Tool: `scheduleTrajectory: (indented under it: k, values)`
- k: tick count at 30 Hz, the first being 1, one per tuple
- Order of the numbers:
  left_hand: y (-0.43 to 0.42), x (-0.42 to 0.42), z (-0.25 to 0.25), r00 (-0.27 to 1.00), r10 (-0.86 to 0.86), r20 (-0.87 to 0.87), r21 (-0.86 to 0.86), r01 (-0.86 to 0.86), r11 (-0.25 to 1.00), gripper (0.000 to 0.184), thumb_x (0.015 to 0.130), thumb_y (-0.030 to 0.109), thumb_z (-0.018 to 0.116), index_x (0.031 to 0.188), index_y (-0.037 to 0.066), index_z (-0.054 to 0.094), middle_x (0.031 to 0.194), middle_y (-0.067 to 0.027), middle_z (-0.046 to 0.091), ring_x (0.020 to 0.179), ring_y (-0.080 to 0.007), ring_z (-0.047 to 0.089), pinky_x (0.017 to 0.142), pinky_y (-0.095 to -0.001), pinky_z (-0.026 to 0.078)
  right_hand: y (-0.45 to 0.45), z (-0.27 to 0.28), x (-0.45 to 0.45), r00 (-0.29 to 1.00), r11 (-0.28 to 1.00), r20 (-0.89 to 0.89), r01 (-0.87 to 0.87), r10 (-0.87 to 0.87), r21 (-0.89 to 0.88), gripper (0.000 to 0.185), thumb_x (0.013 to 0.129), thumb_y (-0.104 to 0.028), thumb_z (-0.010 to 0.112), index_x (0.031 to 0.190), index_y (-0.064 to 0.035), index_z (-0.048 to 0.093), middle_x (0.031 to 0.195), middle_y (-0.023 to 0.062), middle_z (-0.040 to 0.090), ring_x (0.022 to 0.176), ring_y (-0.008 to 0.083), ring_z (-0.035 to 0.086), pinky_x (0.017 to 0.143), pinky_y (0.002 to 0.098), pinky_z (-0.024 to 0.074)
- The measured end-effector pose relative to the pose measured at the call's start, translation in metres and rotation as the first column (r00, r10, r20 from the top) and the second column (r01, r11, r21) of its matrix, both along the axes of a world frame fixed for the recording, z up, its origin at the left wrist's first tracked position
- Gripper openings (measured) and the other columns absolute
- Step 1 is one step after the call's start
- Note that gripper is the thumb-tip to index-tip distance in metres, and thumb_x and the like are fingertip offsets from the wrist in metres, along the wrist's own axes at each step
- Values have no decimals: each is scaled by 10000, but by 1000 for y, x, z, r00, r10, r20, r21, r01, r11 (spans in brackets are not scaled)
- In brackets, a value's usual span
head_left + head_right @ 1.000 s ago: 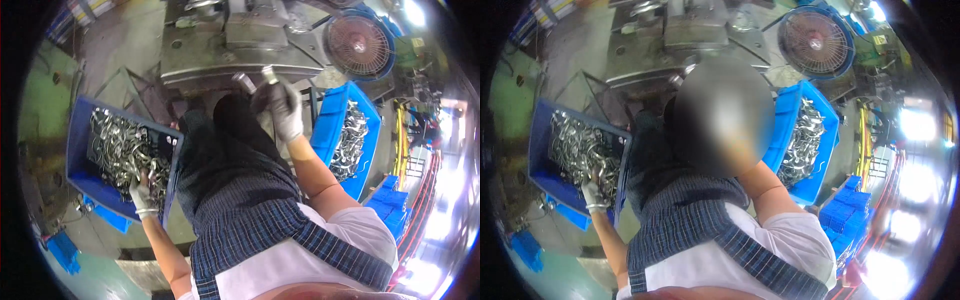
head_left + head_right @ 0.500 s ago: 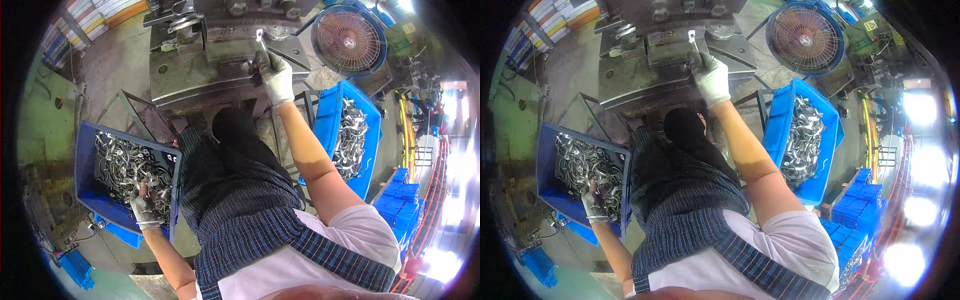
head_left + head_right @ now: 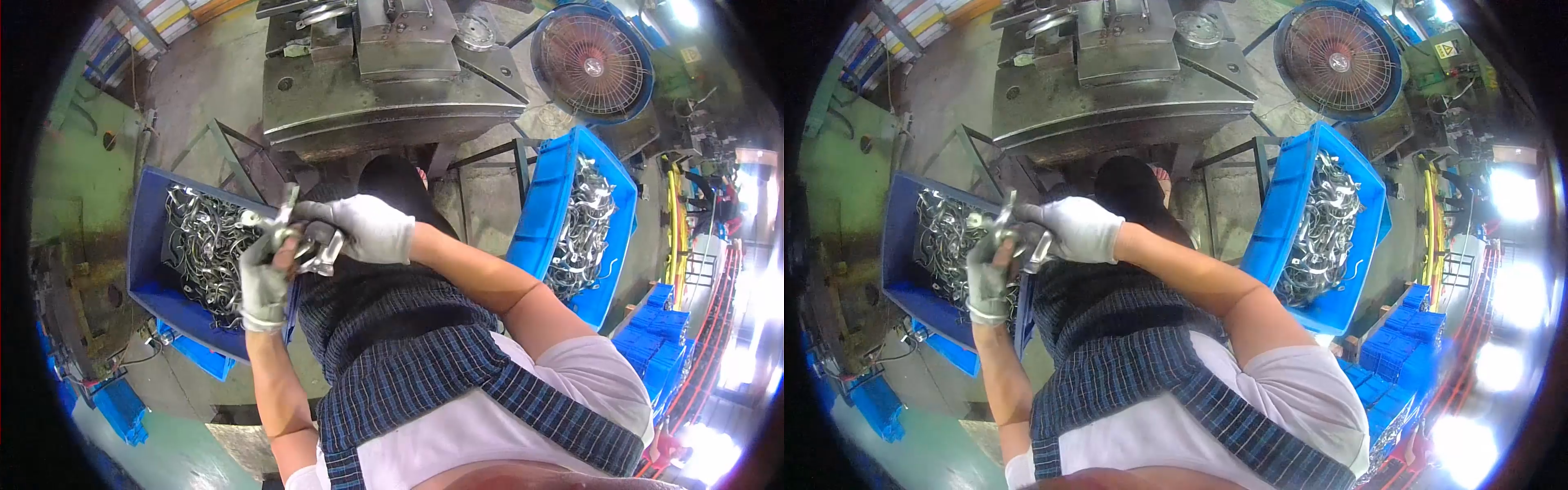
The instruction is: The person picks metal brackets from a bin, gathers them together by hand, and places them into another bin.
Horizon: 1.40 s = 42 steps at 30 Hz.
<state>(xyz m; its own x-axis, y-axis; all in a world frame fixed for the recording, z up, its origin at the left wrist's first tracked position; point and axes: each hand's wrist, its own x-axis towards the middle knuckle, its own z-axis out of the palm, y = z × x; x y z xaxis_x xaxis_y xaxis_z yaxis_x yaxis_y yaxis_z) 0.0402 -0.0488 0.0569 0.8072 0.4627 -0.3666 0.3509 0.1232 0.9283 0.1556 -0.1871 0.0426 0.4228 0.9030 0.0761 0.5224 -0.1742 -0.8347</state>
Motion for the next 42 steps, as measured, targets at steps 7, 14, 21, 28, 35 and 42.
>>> scheduleTrajectory:
  k: [7, 14, 21, 28, 35, 42]
  values:
    - [9, -5, 13, 978, -147, -151, -241, 108, 965, 276, 833, 192, 519, 969, -45, 561, 571, 24, 435, 465, -78, 376, 444, -199, 283, -46, -10, 17, 951, 982, -260, 133, -165, -137, 288, 738, -78, 599, 1018, -19, 562, 840, 152, 618, 777, 195, 611, 679, 293, 465]
    - [49, -63, -34, 972, 158, -175, -136, -183, 974, 268, 816, 172, 552, 1008, -14, 538, 704, -31, 535, 603, -123, 517, 515, -223, 407, -100, -3, 81, 586, 628, -727, 727, -357, 277, 200, 857, -69, 436, 1021, 32, 492, 930, 45, 545, 814, 125, 546, 812, 240, 413]
    - [84, -100, -98, 852, 489, 188, 193, -520, 832, 149, 799, -4, 537, 945, -15, 566, 797, -55, 590, 662, -103, 533, 561, -215, 445, -73, -14, 129, 633, 550, -248, 767, -733, 331, 195, 865, -132, 466, 969, 11, 548, 795, 13, 561, 737, 66, 493, 689, 207, 399]
    - [97, -86, -73, 829, 553, -83, -197, -558, 806, 154, 825, 115, 514, 972, 71, 519, 705, -41, 575, 538, -119, 538, 373, -216, 411, -81, -20, 139, 652, 574, -260, 754, -713, 319, 192, 854, -155, 507, 938, 9, 561, 791, 9, 572, 721, 64, 500, 679, 212, 410]
    - [60, -46, -58, 830, 550, -95, -594, -491, 637, 126, 805, 119, 507, 928, 94, 493, 673, -20, 529, 496, -130, 488, 355, -206, 348, -78, 2, 115, 673, 710, 234, 631, -701, 314, 154, 804, -72, 521, 916, 27, 559, 764, 61, 595, 628, 104, 551, 574, 233, 445]
    - [1, 19, -15, 942, 335, 35, -294, -310, 904, 272, 753, 130, 544, 992, 14, 482, 648, -77, 537, 490, -142, 476, 439, -225, 366, -26, 15, 27, 949, 968, 238, 164, -208, 190, 493, 610, -44, 495, 1103, -47, 497, 796, 128, 589, 696, 272, 593, 624, 328, 475]
